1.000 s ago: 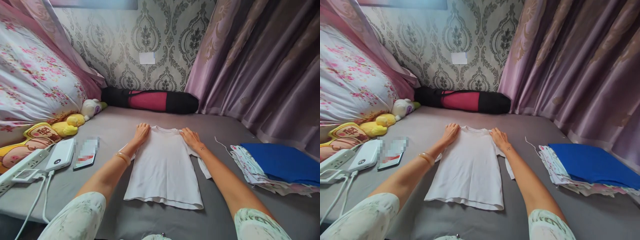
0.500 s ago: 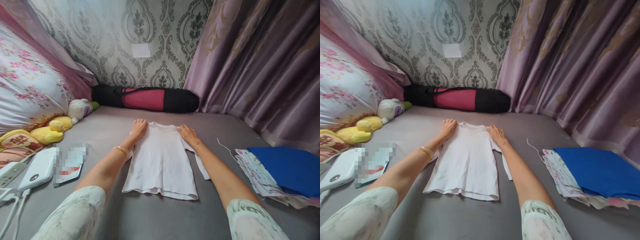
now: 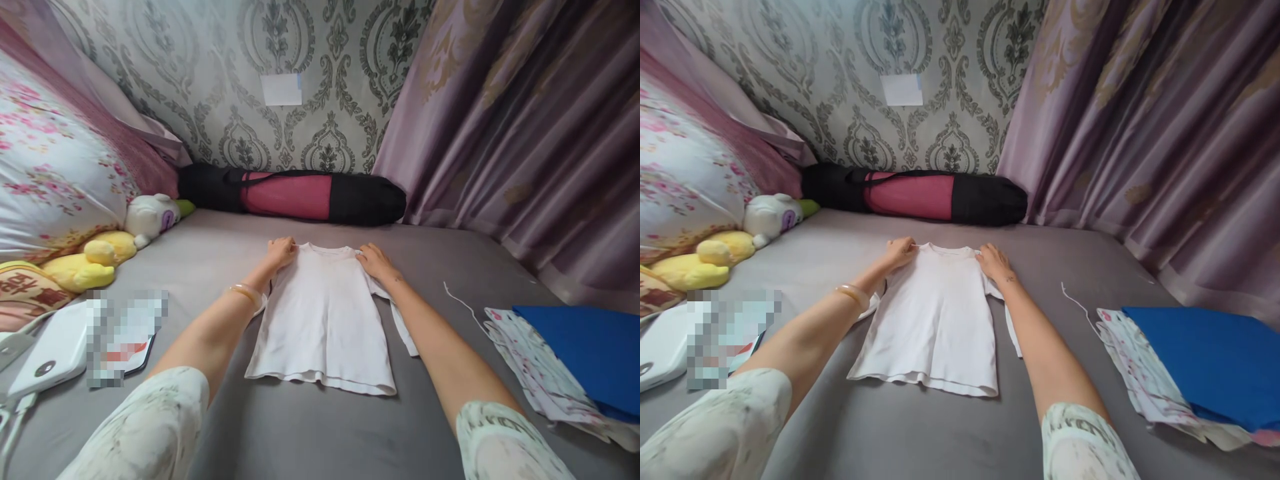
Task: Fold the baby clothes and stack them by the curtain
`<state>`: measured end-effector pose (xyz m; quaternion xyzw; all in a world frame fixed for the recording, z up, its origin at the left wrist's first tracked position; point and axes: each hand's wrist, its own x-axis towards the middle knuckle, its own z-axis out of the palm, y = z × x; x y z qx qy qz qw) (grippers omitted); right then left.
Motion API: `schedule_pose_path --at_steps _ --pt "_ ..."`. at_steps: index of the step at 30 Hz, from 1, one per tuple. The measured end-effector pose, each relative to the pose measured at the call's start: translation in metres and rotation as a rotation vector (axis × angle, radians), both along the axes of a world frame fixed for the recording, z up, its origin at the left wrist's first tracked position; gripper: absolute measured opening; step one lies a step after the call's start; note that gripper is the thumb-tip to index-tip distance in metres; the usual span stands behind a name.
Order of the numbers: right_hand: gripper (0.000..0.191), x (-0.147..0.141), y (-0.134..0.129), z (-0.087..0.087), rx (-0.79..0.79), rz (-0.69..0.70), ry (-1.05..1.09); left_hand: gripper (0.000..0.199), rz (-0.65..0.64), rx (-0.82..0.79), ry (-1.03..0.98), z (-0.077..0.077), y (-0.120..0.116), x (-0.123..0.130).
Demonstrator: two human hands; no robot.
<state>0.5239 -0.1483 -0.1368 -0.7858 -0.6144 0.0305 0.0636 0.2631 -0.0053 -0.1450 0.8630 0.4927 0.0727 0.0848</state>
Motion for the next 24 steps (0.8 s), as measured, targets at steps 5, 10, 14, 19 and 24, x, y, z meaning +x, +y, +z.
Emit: schedule_pose_path --at_steps 5,10,14,19,24 --pt "0.037 -0.007 0.016 -0.002 0.010 0.031 0.058 0.031 -0.046 -0.041 -0.031 0.003 0.006 0.013" --pt "0.035 -0.016 0.022 -0.005 0.015 -0.023 0.048 0.032 -0.040 -0.080 -0.015 0.008 0.004 0.025" --pt "0.036 -0.017 0.021 -0.009 0.042 -0.047 0.031 0.035 -0.011 -0.069 -0.023 0.008 0.003 0.028" --pt "0.036 -0.021 0.016 -0.017 0.096 -0.070 -0.018 0.036 0.037 -0.008 -0.018 -0.005 0.003 0.027" --pt "0.035 -0.024 0.017 -0.016 0.114 -0.082 0.015 0.037 0.028 0.170 0.040 -0.013 -0.010 0.029"
